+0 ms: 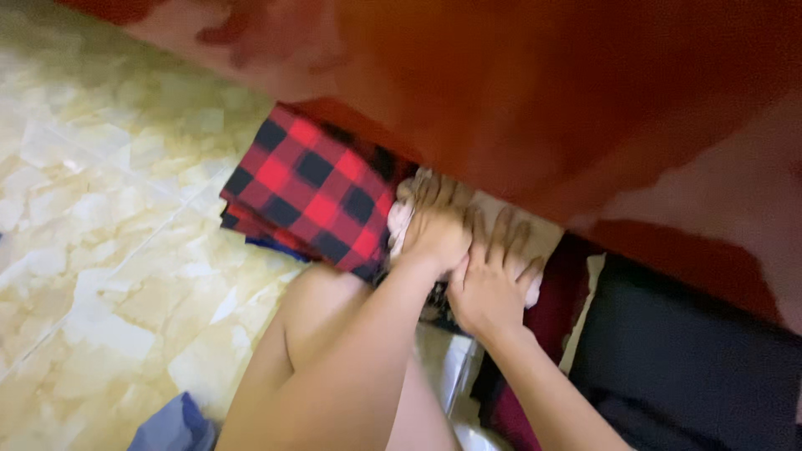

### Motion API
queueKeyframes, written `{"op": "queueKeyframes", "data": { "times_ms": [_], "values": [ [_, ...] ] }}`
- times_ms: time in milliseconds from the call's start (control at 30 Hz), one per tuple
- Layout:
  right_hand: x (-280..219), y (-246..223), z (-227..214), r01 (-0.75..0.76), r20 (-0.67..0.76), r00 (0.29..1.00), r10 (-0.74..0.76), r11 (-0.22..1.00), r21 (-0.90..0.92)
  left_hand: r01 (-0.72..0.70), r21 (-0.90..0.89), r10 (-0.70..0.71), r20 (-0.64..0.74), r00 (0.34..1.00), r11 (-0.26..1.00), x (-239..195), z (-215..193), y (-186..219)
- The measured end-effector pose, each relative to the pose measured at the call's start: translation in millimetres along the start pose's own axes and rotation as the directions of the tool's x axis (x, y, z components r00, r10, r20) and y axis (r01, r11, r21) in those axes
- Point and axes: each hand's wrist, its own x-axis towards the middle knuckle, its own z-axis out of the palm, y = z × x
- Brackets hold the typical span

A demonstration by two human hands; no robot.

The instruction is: The person folds a plaid shirt, a lacy top, and other clothes by hand while sitting on the floor, then places the folded items in a stack under a bed.

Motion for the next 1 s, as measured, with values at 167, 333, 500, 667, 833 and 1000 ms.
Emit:
{"op": "queueKeyframes", "data": {
  "times_ms": [167, 333, 500, 667, 833, 1000],
  "values": [
    [-5, 8, -4, 0.029, 0.141, 0.990, -0.032, 0.999, 0.020, 0.050, -0.136, -0.060, -0.069, 0.996, 0.989, -20, -10, 18],
    [1, 15, 7, 0.051, 0.132, 0.990, -0.047, 0.998, -0.024, 0.024, -0.150, -0.036, -0.082, 0.996, 0.988, -30, -31, 21],
    [2, 11, 1, 0.041, 0.153, 0.987, -0.039, 0.999, -0.010, 0.054, -0.035, -0.055, -0.043, 0.998, 0.998, -18, -44, 23],
    [3, 20, 14, 0.047, 0.087, 0.995, -0.045, 0.999, -0.024, 0.102, -0.082, -0.081, 0.222, 0.972, 0.991, -15, -81, 28],
    [-19, -2, -21, 0.027, -0.020, 0.999, -0.026, 0.999, 0.046, -0.002, -0.095, 0.023, 0.224, 0.974, 0.995, -90, -103, 15],
    [-62, -75, -10, 0.391, -0.661, 0.731, -0.168, 0.898, 0.204, 0.060, -0.043, -0.044, 0.308, 0.950, 0.997, -140, -140, -25]
  ]
}}
